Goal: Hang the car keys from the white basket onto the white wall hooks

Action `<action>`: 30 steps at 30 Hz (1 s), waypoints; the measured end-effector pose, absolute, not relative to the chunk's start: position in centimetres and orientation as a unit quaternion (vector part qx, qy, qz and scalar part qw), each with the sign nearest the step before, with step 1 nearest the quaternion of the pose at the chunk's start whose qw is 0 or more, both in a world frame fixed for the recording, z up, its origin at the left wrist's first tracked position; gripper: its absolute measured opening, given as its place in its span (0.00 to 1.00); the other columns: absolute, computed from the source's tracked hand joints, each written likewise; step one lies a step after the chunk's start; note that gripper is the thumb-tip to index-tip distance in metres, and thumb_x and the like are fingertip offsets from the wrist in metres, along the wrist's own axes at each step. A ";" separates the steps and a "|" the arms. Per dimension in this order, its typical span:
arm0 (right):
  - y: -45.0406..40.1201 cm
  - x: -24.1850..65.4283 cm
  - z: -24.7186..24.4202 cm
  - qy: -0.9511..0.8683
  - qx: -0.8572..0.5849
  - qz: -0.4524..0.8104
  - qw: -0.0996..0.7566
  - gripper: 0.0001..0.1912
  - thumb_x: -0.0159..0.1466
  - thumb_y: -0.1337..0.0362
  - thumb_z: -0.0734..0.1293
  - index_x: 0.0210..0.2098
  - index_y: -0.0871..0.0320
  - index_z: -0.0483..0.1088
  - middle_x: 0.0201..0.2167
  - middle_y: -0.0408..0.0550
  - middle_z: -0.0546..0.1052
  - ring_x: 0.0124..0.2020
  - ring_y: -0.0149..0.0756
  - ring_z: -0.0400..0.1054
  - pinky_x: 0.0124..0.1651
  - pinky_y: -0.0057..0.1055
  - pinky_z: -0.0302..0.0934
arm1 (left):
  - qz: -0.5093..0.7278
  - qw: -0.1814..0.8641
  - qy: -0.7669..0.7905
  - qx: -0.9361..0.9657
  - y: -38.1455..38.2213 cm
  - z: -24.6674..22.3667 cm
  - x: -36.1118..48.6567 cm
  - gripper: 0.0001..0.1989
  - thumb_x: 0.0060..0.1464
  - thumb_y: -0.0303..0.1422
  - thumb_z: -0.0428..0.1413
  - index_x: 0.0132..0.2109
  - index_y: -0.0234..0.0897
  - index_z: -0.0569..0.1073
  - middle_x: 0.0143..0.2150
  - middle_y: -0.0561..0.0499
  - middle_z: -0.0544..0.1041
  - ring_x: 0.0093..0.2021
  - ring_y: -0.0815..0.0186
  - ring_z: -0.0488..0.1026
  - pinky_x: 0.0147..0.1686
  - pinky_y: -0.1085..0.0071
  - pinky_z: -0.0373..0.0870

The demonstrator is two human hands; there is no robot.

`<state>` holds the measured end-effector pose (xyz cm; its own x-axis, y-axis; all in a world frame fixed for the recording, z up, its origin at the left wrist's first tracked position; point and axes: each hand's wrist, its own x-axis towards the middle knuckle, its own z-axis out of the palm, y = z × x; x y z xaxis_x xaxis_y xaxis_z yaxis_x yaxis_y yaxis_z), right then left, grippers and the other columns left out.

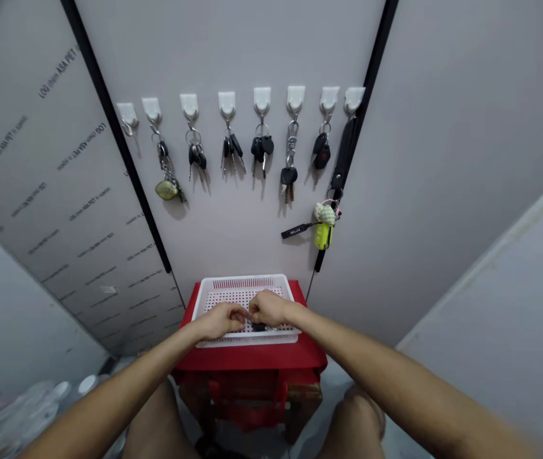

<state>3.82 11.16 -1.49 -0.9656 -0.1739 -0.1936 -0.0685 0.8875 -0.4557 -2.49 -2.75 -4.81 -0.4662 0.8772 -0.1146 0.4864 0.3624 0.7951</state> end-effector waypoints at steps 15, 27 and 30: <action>4.3 -3.7 12.5 0.863 -0.046 -0.437 -0.251 0.08 0.47 0.65 0.58 0.22 0.63 0.65 0.15 0.41 0.66 0.17 0.24 0.58 0.22 0.22 0.54 | 0.769 0.061 0.576 0.270 -6.9 7.9 -7.6 0.10 0.38 0.35 0.51 0.26 0.31 0.65 0.17 0.57 0.64 0.17 0.78 0.59 0.20 0.79 0.56; -3.7 -10.9 25.0 0.853 -0.037 -0.331 -0.403 0.11 0.49 0.71 0.55 0.27 0.63 0.66 0.21 0.47 0.71 0.19 0.26 0.63 0.23 0.22 0.57 | 0.681 -0.132 0.689 0.209 -11.6 21.9 -14.4 0.08 0.42 0.30 0.45 0.21 0.32 0.64 0.15 0.56 0.64 0.15 0.76 0.61 0.17 0.79 0.57; -4.0 -11.4 24.7 0.875 -0.008 -0.281 -0.394 0.12 0.49 0.72 0.55 0.28 0.63 0.67 0.21 0.48 0.71 0.22 0.28 0.64 0.27 0.23 0.57 | 0.675 -0.127 0.696 0.207 -11.2 20.9 -16.0 0.09 0.42 0.30 0.45 0.18 0.32 0.63 0.14 0.56 0.63 0.14 0.76 0.61 0.17 0.78 0.57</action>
